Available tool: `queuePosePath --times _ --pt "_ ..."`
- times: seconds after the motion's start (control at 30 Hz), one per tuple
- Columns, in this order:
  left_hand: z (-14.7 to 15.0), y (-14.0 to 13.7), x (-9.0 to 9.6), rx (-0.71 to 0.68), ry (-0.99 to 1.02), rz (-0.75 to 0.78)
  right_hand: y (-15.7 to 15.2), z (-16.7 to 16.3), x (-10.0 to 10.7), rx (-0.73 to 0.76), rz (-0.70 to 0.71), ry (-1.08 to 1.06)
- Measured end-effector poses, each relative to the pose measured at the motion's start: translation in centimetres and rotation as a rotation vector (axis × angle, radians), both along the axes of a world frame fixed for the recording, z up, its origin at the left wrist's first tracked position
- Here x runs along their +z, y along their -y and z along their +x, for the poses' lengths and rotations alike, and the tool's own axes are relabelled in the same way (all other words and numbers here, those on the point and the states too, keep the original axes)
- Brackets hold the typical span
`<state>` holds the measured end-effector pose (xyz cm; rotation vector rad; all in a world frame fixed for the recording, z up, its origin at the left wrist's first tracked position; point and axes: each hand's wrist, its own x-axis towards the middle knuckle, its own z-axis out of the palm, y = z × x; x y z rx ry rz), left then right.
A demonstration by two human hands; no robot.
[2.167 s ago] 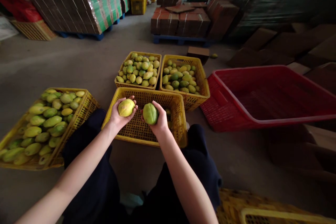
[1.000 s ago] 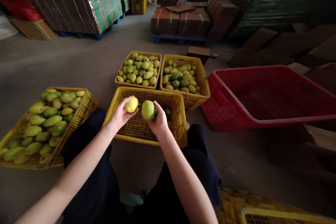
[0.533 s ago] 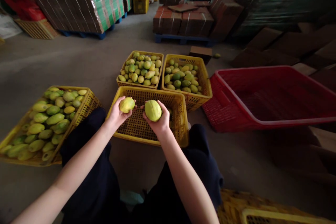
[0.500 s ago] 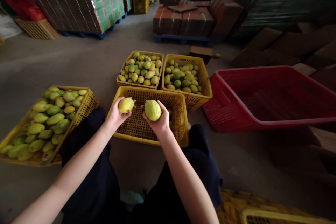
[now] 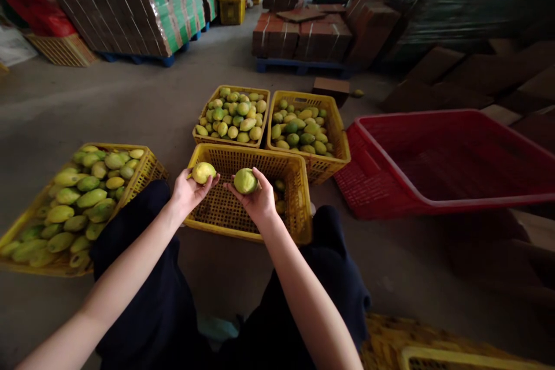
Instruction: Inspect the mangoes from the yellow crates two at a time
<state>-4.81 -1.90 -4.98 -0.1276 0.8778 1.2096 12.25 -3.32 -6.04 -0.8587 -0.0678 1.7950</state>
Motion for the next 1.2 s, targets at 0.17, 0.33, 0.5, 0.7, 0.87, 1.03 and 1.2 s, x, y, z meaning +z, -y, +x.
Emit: queuePosePath --times 0.17,0.33,0.5,0.7,0.87,1.03,1.2 --pt "0.3 0.0 0.1 -0.073 0.014 0.031 -0.3 -0.5 -0.5 0.018 -0.051 0.018" --pt "0.6 0.0 0.2 -0.150 -0.004 0.071 -0.3 -0.7 -0.8 0.032 -0.013 0.031" --pt "0.7 0.1 0.5 -0.167 -0.043 0.152 -0.5 -0.4 -1.0 0.068 0.045 0.019" --pt "1.1 0.0 0.0 -0.101 -0.062 0.235 -0.7 -0.1 -1.6 0.101 0.098 -0.050" --pt "1.2 0.1 -0.7 -0.106 -0.046 0.334 -0.7 0.0 -2.2 0.106 0.140 -0.046" --pt "1.3 0.3 -0.8 -0.125 -0.060 0.343 -0.7 -0.1 -2.4 0.105 0.201 -0.022" --pt "1.3 0.2 -0.9 -0.133 -0.063 0.333 -0.5 -0.1 -2.3 0.120 0.264 0.015"
